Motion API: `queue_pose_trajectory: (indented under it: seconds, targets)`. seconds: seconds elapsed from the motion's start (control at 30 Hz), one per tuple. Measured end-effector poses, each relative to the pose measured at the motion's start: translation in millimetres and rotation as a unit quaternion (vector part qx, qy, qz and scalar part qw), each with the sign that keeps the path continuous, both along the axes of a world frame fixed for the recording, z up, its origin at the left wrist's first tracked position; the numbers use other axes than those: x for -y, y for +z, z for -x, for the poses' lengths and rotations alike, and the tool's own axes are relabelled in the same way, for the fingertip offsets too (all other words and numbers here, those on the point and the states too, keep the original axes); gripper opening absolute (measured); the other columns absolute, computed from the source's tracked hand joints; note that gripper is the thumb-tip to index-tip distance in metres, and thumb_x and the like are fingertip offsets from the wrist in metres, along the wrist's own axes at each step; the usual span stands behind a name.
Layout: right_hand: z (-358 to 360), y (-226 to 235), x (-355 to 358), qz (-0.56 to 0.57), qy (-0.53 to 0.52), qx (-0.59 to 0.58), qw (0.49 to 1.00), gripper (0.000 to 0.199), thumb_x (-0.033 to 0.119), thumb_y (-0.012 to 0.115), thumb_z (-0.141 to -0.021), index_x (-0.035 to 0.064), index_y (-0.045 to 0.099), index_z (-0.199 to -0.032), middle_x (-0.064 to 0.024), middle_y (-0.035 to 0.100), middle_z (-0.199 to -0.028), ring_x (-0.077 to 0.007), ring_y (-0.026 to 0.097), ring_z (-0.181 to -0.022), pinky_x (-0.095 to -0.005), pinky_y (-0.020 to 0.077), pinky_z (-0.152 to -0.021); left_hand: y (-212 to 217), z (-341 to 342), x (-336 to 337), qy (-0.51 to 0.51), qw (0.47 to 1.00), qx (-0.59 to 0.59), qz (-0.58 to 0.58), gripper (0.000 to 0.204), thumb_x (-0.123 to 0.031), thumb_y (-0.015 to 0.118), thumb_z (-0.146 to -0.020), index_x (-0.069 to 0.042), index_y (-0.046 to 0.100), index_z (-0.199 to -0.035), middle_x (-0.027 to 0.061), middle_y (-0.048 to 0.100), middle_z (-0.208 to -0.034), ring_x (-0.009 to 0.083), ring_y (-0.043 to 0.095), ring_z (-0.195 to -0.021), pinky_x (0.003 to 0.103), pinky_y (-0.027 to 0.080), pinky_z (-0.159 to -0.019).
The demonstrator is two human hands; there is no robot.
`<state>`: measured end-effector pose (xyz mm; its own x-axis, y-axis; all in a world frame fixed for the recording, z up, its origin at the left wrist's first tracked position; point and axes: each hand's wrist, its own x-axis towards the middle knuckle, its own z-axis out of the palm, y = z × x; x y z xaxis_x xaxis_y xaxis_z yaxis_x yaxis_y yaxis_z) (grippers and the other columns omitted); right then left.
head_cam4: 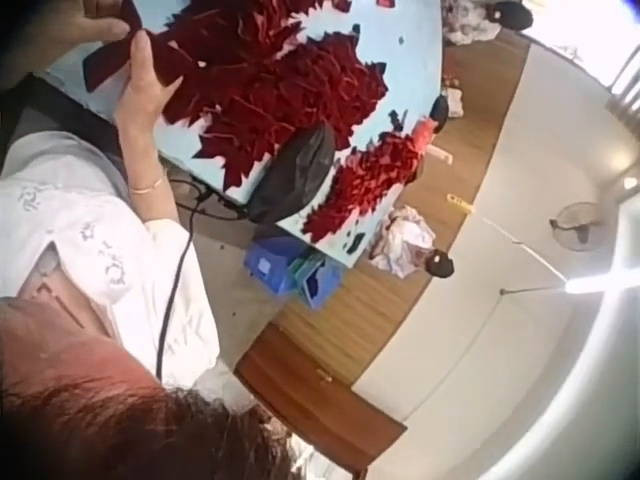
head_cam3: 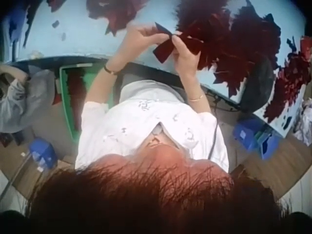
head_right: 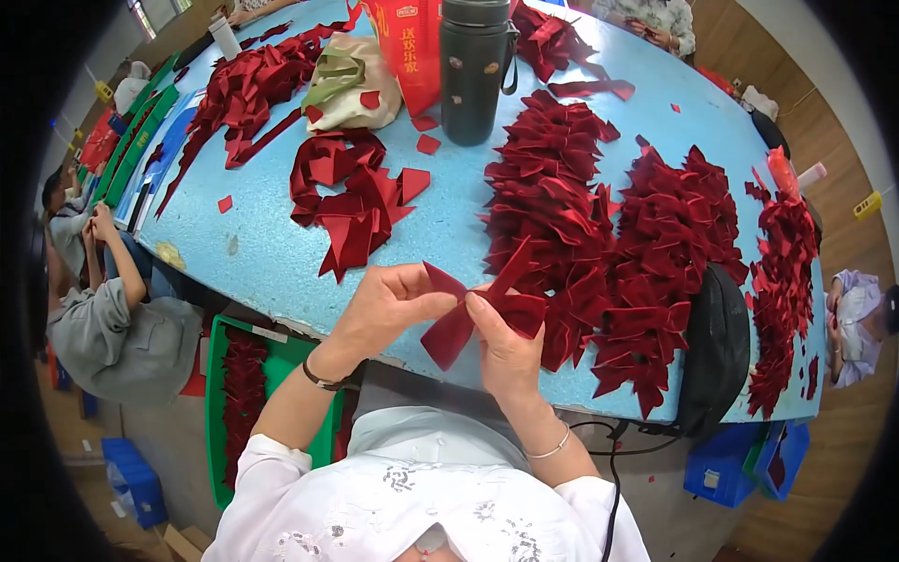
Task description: Assembling decorative bows from red ribbon strips at a factory workbench.
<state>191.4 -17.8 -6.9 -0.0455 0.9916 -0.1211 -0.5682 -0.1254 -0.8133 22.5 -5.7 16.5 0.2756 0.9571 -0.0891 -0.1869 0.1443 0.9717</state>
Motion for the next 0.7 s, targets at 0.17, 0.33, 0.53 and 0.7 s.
queue_pose_trajectory:
  seconds: [0.17, 0.33, 0.53, 0.7]
  targets:
    - [-2.7, -9.5, 0.8, -0.030, 0.022, 0.050, 0.998, 0.013, 0.004, 0.065, -0.084, 0.0040, 0.062, -0.097, -0.0016, 0.064, -0.087, -0.0098, 0.060, -0.079, -0.0228, 0.0472, -0.072, -10.7, 4.7, -2.3, 0.042, 0.989, -0.133, -0.038, 0.017, -0.010, 0.066, -0.086, 0.002, 0.066, -0.098, 0.0044, 0.066, -0.081, 0.0084, 0.059, -0.071, 0.021, 0.047, -0.065]
    - [-4.8, -11.6, -7.9, -0.034, -0.036, 0.019, 0.999, 0.013, 0.004, 0.064, -0.086, 0.0037, 0.062, -0.098, -0.0019, 0.064, -0.087, -0.0098, 0.059, -0.078, -0.0230, 0.0466, -0.071, -17.7, 18.6, -10.0, 0.193, 0.979, -0.058, -0.032, 0.022, -0.016, 0.067, -0.086, 0.002, 0.065, -0.099, 0.0050, 0.066, -0.083, 0.0085, 0.059, -0.072, 0.022, 0.046, -0.064]
    - [-6.8, -7.2, -11.2, -0.044, -0.093, -0.050, 0.993, 0.014, 0.006, 0.064, -0.087, 0.0033, 0.062, -0.101, -0.0019, 0.063, -0.092, -0.0096, 0.058, -0.080, -0.0229, 0.0457, -0.073, -15.8, -12.6, 8.8, 0.191, 0.976, 0.099, 0.018, 0.028, -0.015, 0.068, -0.085, 0.003, 0.062, -0.107, 0.0067, 0.066, -0.091, 0.0110, 0.061, -0.078, 0.024, 0.049, -0.070]
    - [-10.8, -9.3, -3.3, -0.072, -0.079, -0.027, 0.994, 0.016, 0.008, 0.066, -0.087, 0.0035, 0.062, -0.101, -0.0019, 0.063, -0.094, -0.0095, 0.057, -0.083, -0.0224, 0.0453, -0.075, -13.0, -28.6, 13.2, 0.115, 0.982, 0.143, 0.042, 0.033, -0.010, 0.063, -0.088, 0.005, 0.056, -0.117, 0.0098, 0.065, -0.105, 0.0158, 0.063, -0.093, 0.028, 0.050, -0.083]
